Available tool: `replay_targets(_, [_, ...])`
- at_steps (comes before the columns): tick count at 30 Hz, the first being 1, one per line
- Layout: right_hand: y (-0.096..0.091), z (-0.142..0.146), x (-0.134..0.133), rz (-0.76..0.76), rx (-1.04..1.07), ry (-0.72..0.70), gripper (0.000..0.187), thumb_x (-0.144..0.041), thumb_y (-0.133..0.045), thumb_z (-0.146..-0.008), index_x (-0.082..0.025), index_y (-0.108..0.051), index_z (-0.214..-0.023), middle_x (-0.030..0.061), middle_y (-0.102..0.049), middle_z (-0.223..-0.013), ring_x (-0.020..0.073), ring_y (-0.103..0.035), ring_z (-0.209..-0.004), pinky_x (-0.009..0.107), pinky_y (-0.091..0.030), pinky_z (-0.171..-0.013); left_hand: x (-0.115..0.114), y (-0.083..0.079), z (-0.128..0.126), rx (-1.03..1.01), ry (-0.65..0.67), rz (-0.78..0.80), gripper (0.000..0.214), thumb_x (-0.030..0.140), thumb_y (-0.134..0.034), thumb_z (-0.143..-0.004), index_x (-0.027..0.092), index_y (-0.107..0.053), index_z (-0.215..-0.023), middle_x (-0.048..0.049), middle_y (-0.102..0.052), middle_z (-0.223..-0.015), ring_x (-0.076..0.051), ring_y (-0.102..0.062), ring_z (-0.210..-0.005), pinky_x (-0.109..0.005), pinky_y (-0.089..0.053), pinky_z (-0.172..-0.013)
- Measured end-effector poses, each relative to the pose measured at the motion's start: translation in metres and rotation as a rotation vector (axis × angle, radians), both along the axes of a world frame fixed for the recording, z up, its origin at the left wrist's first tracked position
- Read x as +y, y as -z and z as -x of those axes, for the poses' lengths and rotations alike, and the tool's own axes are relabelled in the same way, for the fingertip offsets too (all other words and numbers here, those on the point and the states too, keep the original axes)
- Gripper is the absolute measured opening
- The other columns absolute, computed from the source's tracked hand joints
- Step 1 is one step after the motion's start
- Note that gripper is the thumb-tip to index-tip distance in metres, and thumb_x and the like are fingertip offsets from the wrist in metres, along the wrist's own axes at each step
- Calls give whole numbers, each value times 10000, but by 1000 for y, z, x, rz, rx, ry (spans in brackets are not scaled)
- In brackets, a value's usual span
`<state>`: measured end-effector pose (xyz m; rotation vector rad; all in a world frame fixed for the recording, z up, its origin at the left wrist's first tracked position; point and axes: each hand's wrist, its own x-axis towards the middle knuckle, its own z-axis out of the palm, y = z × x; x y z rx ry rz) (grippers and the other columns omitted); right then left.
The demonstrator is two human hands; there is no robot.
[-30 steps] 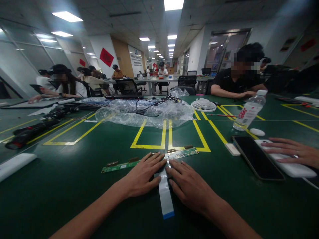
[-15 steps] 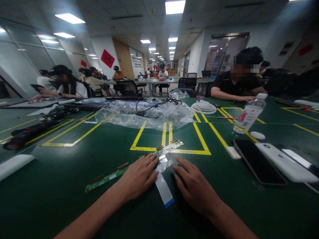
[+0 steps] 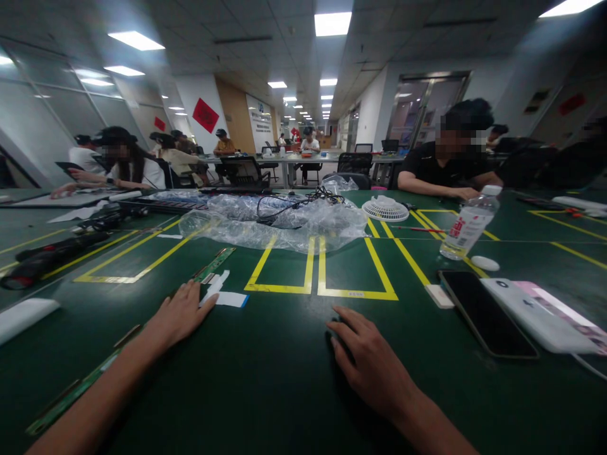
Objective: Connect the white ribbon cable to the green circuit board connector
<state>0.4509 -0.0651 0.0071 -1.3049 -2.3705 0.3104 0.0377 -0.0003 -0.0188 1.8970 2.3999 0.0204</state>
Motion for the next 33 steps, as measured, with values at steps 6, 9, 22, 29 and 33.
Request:
replay_targets(6, [2, -1, -1, 17, 2, -14, 395, -185, -476, -944, -172, -620, -1311, 141, -499, -1458, 279, -435, -1361, 499, -380, -1118, -4, 6, 16, 7, -62, -47, 1083, 784, -182, -861, -90, -287, -1493, -301, -242, -1569, -430, -268, -1446, -616, -258, -1130])
replay_targets(9, [3, -1, -1, 15, 13, -21, 385, -195, -479, -948, -172, -629, -1302, 142, -512, -1445, 284, -448, -1351, 505, -394, -1107, -3, 1, 15, 25, -59, -20, 1072, 786, -196, -860, -67, -283, -1504, -304, -216, -1576, -454, -256, -1443, -656, -270, -1103])
replay_targets(22, [2, 2, -1, 20, 10, -18, 361, -199, -474, -957, -157, -646, -1271, 154, -524, -1430, 285, -464, -1335, 497, -390, -1110, -18, -15, -70, -70, 574, -38, 649, 610, -330, -989, 256, -347, -1533, -107, -282, -1606, -323, -276, -1468, -574, -248, -1166])
replay_targets(29, [-1, 12, -10, 0, 2, -55, 390, -180, -484, -945, -179, -608, -1315, 134, -511, -1450, 275, -449, -1350, 491, -370, -1130, -44, -28, -139, -166, 897, 12, 596, 552, -392, -1007, 375, -230, -1553, -62, -143, -1644, -311, -135, -1504, -611, -134, -1184])
replay_targets(33, [-1, 20, -17, 15, -39, -100, 497, -163, -467, -932, -135, -503, -1427, 149, -452, -1502, 277, -394, -1395, 465, -349, -1153, -53, -32, -157, -194, 954, 33, 608, 532, -418, -1004, 377, -219, -1557, -55, -109, -1647, -292, -105, -1509, -594, -120, -1195])
